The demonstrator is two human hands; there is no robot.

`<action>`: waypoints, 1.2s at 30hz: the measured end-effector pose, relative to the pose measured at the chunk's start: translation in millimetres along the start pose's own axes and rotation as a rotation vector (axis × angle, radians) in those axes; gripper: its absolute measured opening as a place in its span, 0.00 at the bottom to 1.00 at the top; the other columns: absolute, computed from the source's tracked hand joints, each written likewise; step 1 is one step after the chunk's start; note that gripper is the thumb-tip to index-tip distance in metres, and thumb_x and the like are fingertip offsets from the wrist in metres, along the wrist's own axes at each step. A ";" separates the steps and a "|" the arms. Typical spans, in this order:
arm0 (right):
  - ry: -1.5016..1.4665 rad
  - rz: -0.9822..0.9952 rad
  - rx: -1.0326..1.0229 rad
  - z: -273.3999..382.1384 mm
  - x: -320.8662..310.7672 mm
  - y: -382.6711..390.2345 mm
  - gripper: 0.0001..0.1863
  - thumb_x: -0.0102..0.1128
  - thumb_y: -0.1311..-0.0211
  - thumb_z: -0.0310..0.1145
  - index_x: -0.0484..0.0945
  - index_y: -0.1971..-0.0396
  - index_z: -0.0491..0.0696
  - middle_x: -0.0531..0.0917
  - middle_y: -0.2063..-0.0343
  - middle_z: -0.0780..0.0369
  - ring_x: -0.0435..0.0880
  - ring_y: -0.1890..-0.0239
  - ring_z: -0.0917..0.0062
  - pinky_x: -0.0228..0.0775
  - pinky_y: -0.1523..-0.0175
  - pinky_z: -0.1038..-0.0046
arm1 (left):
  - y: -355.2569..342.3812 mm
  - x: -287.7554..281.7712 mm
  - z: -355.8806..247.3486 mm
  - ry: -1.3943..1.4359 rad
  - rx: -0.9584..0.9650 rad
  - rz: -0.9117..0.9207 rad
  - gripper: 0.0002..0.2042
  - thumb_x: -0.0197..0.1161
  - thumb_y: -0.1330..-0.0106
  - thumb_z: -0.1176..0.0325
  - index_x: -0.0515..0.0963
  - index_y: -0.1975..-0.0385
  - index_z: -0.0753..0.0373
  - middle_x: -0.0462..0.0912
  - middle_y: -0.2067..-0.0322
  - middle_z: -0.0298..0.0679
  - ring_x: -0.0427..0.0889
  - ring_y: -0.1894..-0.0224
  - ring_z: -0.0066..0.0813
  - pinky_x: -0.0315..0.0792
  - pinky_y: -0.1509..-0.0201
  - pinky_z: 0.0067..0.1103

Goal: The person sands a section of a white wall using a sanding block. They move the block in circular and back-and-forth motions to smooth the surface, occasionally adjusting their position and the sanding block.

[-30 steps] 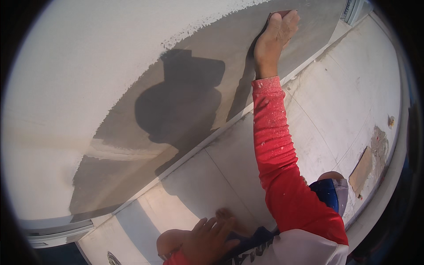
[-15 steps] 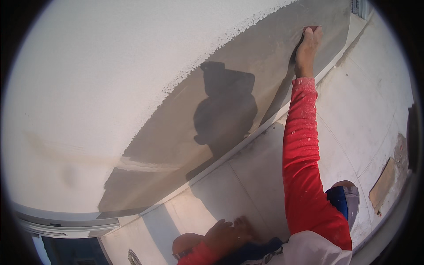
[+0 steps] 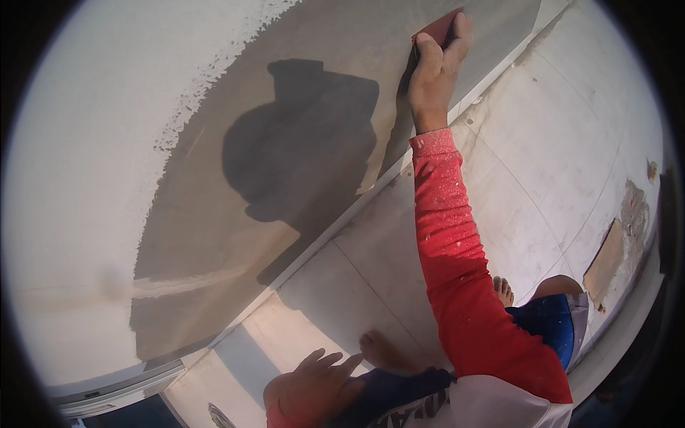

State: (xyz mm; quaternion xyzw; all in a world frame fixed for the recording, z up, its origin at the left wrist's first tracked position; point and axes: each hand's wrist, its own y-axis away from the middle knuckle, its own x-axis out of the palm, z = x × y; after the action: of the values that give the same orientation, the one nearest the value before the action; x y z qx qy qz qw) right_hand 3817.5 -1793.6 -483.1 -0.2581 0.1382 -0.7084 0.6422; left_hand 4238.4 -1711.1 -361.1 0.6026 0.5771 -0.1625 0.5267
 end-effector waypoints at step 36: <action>-0.070 -0.095 0.622 -97.1 -15.2 87.9 0.42 0.29 0.19 0.58 0.45 0.23 0.37 0.54 0.24 0.50 0.53 0.23 0.63 0.41 0.21 0.68 | 20.8 33.9 -4.0 0.265 -0.481 -0.613 0.18 0.60 0.24 0.64 0.80 0.46 0.73 0.89 0.60 0.52 0.90 0.58 0.41 0.81 0.49 0.32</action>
State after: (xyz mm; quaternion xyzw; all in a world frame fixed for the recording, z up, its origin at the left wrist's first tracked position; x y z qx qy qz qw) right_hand 3839.1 -1803.9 -612.7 -0.0799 -0.1195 -0.7365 0.6610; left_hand 4264.2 -1685.5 -377.4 0.2785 0.8142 -0.0933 0.5008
